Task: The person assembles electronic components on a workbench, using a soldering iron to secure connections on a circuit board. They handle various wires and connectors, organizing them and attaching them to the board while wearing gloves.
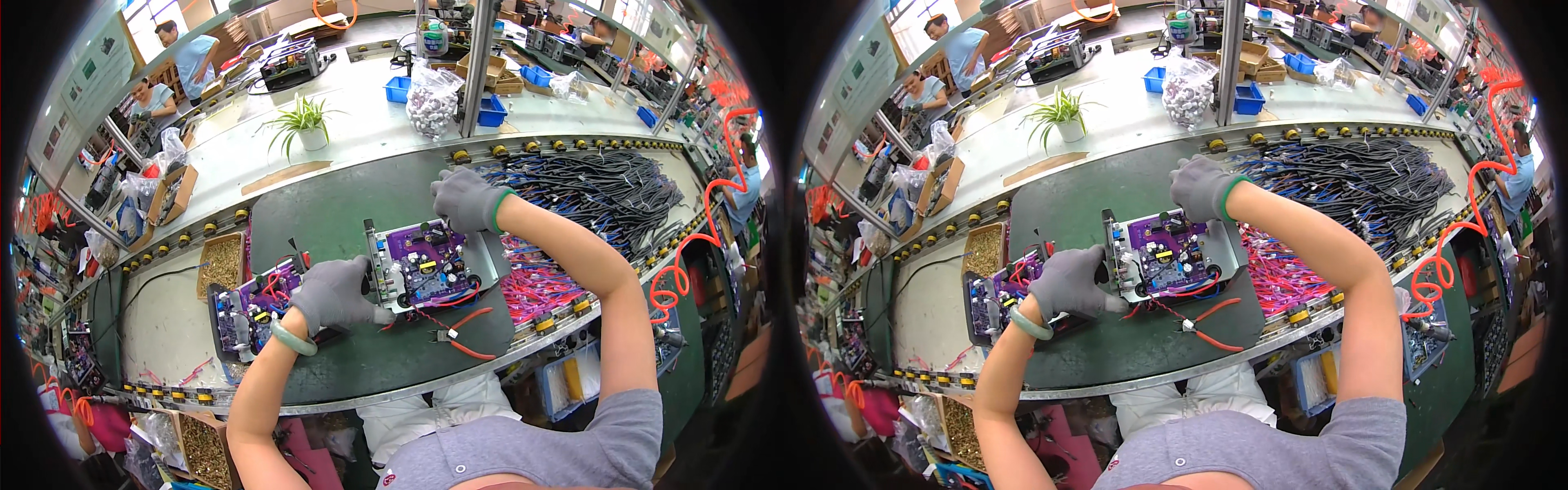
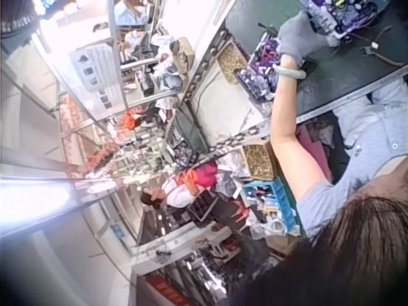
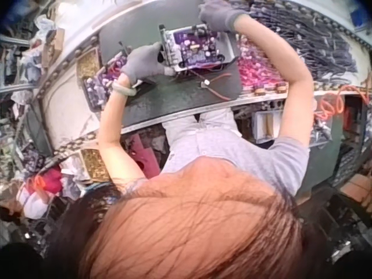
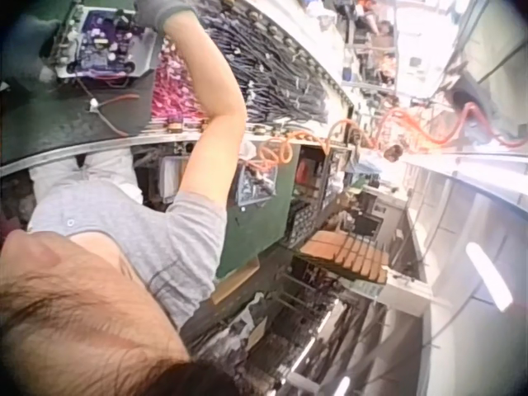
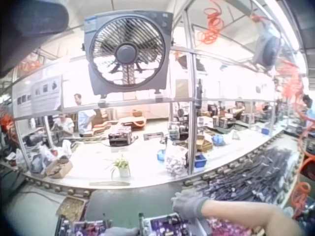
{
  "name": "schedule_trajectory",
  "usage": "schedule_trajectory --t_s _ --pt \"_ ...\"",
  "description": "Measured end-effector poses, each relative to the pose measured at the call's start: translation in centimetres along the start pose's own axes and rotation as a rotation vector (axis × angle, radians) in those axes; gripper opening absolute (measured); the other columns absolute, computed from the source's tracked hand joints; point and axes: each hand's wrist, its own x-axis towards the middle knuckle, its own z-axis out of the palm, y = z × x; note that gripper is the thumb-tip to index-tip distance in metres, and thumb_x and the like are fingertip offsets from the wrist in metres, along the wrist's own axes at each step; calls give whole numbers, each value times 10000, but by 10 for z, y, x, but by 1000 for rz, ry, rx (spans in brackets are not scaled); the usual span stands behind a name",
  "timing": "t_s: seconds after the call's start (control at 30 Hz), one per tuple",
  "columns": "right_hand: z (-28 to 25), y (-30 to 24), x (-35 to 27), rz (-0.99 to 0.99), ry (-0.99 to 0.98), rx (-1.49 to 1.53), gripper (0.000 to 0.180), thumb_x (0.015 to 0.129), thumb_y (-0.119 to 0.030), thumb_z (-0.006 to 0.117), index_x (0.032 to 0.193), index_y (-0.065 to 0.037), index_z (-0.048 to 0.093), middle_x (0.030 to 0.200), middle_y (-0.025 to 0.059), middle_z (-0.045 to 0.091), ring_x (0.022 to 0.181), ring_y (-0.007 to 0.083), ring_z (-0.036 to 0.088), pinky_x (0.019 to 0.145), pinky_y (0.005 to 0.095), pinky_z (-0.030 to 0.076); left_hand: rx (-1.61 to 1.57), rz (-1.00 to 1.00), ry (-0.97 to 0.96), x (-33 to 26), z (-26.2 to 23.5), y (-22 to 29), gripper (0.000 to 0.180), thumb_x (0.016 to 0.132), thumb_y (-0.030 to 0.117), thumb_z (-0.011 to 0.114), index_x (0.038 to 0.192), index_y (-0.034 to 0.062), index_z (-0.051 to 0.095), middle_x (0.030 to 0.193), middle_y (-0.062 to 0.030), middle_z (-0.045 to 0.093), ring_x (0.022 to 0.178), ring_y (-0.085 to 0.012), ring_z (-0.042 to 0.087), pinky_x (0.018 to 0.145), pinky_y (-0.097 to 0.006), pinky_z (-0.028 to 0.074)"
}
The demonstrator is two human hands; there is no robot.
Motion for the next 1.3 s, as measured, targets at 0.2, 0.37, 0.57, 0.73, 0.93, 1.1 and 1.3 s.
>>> schedule_trajectory --t_s 0.2,0.37,0.57,0.73,0.93,1.1,1.3 --pt "-18 -3 19 -1 -294 -19 168 744 -251 709 871 -166 778 1064 38 661 1061 213 572 869 354 447 16 8 20 2 2 -2 859 624 670 764 1098 -26 598 918 -195 698 887 -347 702 803 -418 547" --pt "-21 -6 26 -25 -347 -53 206 729 -221 699 895 -127 776 970 93 715 959 238 664 816 378 503 1 22 54 2 4 -4 858 607 667 778 1096 -16 605 923 -192 703 882 -358 704 795 -422 550" --pt "-28 -11 47 -88 -499 -45 292 710 -168 681 966 -59 768 978 137 738 916 284 713 784 418 549 -40 46 81 7 14 -8 857 576 674 798 1070 -1 607 923 -183 705 881 -365 704 780 -424 549" --pt "-25 -12 51 -80 -517 -32 292 712 -165 679 966 -47 764 983 144 738 905 292 713 775 424 548 -51 50 100 4 12 -7 843 566 660 807 1059 7 606 907 -181 705 882 -365 703 769 -427 545" --pt "7 -6 -7 147 -64 151 218 755 -161 705 959 -100 749 947 109 714 926 273 692 799 443 535 -6 74 142 8 18 -7 822 587 645 799 1065 3 611 894 -181 704 870 -364 703 772 -431 549" --pt "13 -38 -83 129 775 500 216 777 -171 745 985 -135 699 1033 95 663 992 264 643 855 420 495 32 39 124 0 14 -5 819 617 651 778 1075 -9 616 891 -194 703 863 -365 703 772 -433 551" --pt "37 -121 -104 14 652 136 362 713 -187 704 1071 -157 659 958 9 603 917 184 609 897 376 443 91 27 118 -4 10 -1 888 615 676 778 1157 1 580 985 -194 692 962 -355 680 877 -427 519"
